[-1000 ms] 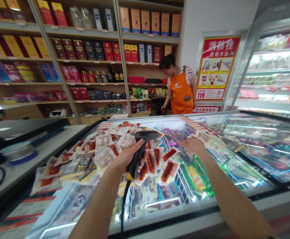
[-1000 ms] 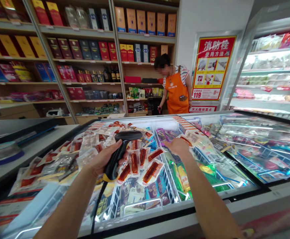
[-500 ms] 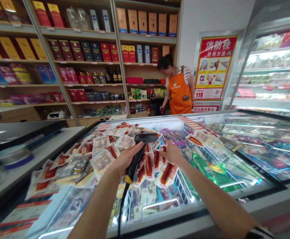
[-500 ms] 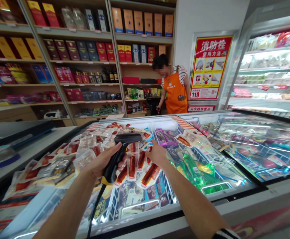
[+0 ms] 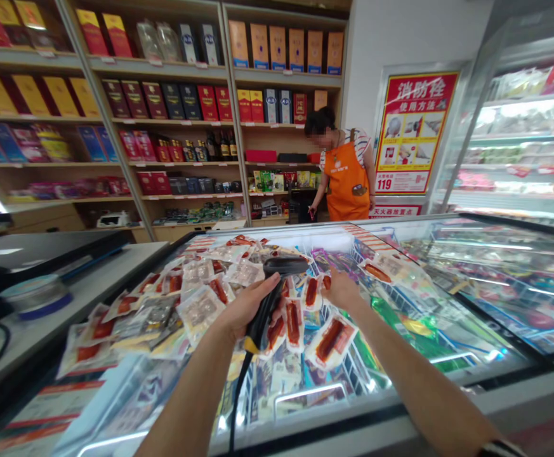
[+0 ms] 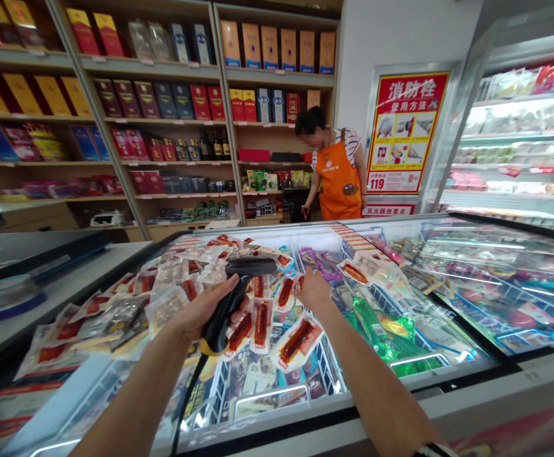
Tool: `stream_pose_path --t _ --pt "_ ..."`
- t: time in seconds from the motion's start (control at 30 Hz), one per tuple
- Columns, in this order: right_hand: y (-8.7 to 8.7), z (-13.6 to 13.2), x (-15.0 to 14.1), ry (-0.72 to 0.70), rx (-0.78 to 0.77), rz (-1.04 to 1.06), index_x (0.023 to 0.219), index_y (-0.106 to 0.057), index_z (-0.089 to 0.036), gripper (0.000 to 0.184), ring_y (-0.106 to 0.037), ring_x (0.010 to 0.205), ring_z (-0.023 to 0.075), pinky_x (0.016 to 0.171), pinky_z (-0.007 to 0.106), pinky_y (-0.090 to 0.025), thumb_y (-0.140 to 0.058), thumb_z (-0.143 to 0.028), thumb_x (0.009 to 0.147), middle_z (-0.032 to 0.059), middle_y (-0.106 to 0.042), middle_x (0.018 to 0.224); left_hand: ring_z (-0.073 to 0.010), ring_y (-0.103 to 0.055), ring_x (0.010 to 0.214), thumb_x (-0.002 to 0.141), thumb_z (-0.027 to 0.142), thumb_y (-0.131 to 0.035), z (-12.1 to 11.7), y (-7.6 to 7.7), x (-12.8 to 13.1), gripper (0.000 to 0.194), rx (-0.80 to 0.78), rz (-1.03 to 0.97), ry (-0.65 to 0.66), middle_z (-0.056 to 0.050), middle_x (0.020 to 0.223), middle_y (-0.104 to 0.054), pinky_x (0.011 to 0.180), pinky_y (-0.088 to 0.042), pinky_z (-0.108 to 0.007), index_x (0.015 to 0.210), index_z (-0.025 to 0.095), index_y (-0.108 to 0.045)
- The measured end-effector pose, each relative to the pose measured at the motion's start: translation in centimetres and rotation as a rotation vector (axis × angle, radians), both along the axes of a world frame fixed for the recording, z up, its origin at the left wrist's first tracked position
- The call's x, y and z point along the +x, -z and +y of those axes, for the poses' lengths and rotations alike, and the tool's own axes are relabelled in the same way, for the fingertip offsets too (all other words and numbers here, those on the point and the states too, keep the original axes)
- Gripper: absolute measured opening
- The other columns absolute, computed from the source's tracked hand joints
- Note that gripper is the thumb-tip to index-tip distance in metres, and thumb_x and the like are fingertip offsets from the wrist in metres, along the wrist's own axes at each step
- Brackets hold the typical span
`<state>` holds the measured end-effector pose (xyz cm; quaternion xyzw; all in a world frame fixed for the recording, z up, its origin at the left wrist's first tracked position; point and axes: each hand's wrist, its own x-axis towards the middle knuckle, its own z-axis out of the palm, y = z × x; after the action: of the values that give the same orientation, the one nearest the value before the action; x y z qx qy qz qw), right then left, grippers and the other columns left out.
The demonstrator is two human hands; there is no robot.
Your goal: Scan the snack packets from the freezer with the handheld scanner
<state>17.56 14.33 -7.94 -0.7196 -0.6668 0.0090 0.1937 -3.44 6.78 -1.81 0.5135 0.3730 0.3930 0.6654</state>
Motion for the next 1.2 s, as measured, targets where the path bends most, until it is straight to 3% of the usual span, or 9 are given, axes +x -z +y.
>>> stream_pose_path --t 0.1,0.23,0.4,0.5,0.73,0.9,1.07,1.2 --pt "-0.3 0.1 0.6 0.016 -0.048 0.016 0.103 -0.043 -0.014 0.056 -0.056 0.08 0.0231 0.063 0.029 -0.04 -0.054 -0.046 0.058 0.0131 -0.058 0.089 -0.0072 -0.046 0.039 0.07 0.048 -0.046 0.0 0.0 0.0 0.033 -0.008 0.002 0.006 -0.001 0.055 -0.053 0.037 -0.037 -0.019 0.073 0.015 -0.048" --pt "-0.1 0.5 1.8 -0.013 -0.087 0.083 0.097 -0.047 -0.015 0.05 -0.056 0.082 0.0228 0.065 0.029 -0.04 -0.056 -0.043 0.057 0.0098 -0.06 0.085 -0.0074 -0.046 0.039 0.07 0.047 -0.045 0.0 0.2 0.0 0.033 -0.005 -0.018 0.03 -0.001 0.056 -0.053 0.037 -0.037 -0.019 0.074 0.015 -0.048" --pt "0.0 0.8 2.1 0.001 0.212 0.302 0.12 -0.03 -0.016 0.065 -0.054 0.087 0.0208 0.072 0.028 -0.04 -0.051 -0.036 0.062 0.008 -0.057 0.098 -0.0073 -0.045 0.04 0.072 0.046 -0.044 -0.1 0.3 0.0 0.032 0.011 -0.03 0.047 -0.001 0.056 -0.052 0.037 -0.037 -0.019 0.074 0.015 -0.049" --pt "-0.4 0.6 1.8 -0.034 0.377 0.381 0.124 -0.027 -0.015 0.066 -0.052 0.091 0.0199 0.077 0.027 -0.038 -0.048 -0.031 0.064 0.0077 -0.054 0.106 -0.0072 -0.045 0.04 0.072 0.046 -0.043 -0.1 0.3 0.1 0.032 0.022 -0.03 0.044 -0.001 0.057 -0.052 0.038 -0.036 -0.019 0.076 0.015 -0.049" --pt "-0.7 0.3 1.4 -0.037 0.423 0.469 0.126 -0.024 -0.014 0.07 -0.055 0.075 0.0186 0.067 0.028 -0.041 -0.048 -0.026 0.061 0.0057 -0.058 0.087 -0.0067 -0.045 0.04 0.071 0.047 -0.045 -0.3 0.0 0.3 0.032 0.016 -0.039 0.029 0.0 0.056 -0.051 0.036 -0.035 -0.017 0.075 0.015 -0.048" --pt "-0.5 0.3 1.5 -0.049 0.471 0.474 0.125 -0.026 -0.014 0.07 -0.054 0.067 0.0175 0.062 0.028 -0.041 -0.049 -0.024 0.06 0.0043 -0.058 0.08 -0.0064 -0.045 0.041 0.072 0.045 -0.044 -0.5 0.0 0.3 0.029 0.019 -0.043 0.027 0.001 0.058 -0.05 0.036 -0.035 -0.018 0.076 0.016 -0.047" --pt "-0.4 0.5 1.3 -0.063 0.48 0.398 0.126 -0.025 -0.013 0.07 -0.053 0.072 0.0183 0.063 0.028 -0.041 -0.049 -0.025 0.061 0.0067 -0.057 0.084 -0.0066 -0.046 0.041 0.072 0.045 -0.044 -0.5 0.0 0.3 0.029 0.026 -0.06 0.053 0.001 0.06 -0.051 0.038 -0.037 -0.019 0.075 0.016 -0.047" --pt "0.0 1.0 3.4 0.069 0.373 0.228 0.125 -0.027 -0.016 0.066 -0.052 0.079 0.0197 0.068 0.03 -0.039 -0.049 -0.024 0.063 0.0081 -0.055 0.088 -0.0069 -0.046 0.04 0.071 0.047 -0.046 -0.3 -0.4 0.0 0.032 0.012 -0.002 -0.033 0.0 0.057 -0.052 0.036 -0.035 -0.018 0.073 0.015 -0.046"
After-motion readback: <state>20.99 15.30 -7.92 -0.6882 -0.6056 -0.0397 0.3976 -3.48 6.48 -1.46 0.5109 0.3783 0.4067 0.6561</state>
